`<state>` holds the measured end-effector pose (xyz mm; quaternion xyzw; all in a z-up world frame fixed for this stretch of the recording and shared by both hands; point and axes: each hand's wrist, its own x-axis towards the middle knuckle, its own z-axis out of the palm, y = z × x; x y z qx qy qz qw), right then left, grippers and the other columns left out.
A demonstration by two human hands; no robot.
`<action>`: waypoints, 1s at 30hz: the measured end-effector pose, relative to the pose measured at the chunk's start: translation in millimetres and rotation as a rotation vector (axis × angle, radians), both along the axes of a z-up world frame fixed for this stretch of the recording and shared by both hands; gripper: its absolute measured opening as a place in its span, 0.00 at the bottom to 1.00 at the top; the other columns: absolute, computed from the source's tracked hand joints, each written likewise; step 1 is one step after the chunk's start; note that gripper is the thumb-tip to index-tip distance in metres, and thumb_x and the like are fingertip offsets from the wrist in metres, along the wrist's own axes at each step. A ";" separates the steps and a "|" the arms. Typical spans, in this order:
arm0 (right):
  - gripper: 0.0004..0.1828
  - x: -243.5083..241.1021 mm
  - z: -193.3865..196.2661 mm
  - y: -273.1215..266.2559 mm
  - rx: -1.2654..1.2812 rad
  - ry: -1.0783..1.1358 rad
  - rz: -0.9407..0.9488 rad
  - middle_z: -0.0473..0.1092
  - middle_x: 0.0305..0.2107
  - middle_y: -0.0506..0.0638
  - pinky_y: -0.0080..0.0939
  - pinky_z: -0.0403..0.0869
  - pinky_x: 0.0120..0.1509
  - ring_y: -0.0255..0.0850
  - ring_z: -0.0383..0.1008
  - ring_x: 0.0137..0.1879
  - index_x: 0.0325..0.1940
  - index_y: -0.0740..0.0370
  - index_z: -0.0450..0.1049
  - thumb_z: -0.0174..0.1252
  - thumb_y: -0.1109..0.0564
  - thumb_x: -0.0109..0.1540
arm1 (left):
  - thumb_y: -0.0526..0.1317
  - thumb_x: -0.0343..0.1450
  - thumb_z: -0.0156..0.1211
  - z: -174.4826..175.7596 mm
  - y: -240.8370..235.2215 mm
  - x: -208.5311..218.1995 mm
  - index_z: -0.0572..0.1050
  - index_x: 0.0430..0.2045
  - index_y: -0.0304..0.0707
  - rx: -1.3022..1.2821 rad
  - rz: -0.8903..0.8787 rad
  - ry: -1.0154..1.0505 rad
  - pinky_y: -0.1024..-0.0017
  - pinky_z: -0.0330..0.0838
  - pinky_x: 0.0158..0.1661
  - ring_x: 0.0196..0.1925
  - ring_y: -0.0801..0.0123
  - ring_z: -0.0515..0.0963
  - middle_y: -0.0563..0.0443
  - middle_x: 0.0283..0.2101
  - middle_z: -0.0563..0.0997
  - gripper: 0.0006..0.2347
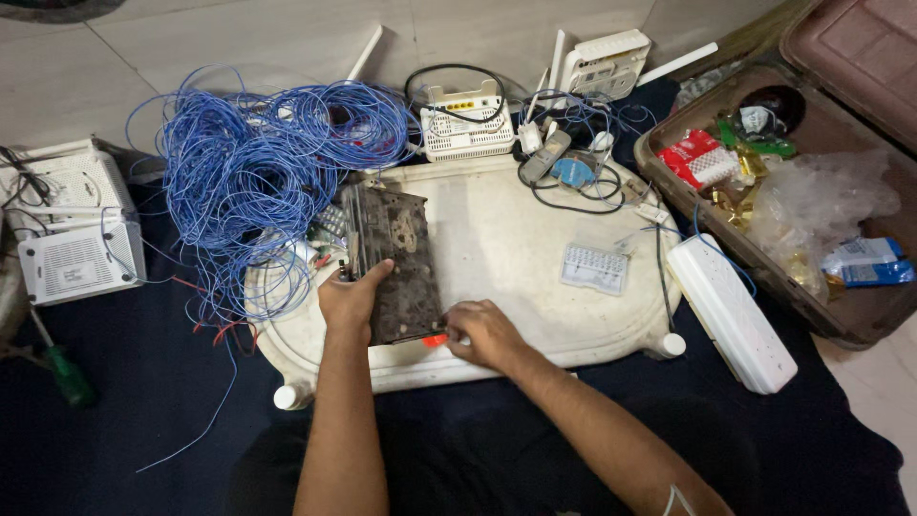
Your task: The person sits on the floor and works on a small white plastic box and a larger metal chassis. They open the plastic box, remove small components, and use a green-handled screwdriver to unscrew and adjust parts on the metal chassis. The person repeatedly handles the components and tools throughout the clip.
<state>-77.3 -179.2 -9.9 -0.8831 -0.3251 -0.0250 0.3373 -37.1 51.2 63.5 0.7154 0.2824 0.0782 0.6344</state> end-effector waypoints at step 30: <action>0.26 39.4 -19.7 -263.4 0.285 0.161 -1.607 0.79 0.39 0.50 0.47 0.76 0.53 0.47 0.81 0.46 0.48 0.56 0.80 0.71 0.44 0.50 | 0.41 0.65 0.71 -120.8 -110.7 -20.0 0.75 0.50 0.27 -0.624 -0.029 0.106 0.60 0.79 0.49 0.46 0.55 0.83 0.39 0.48 0.84 0.22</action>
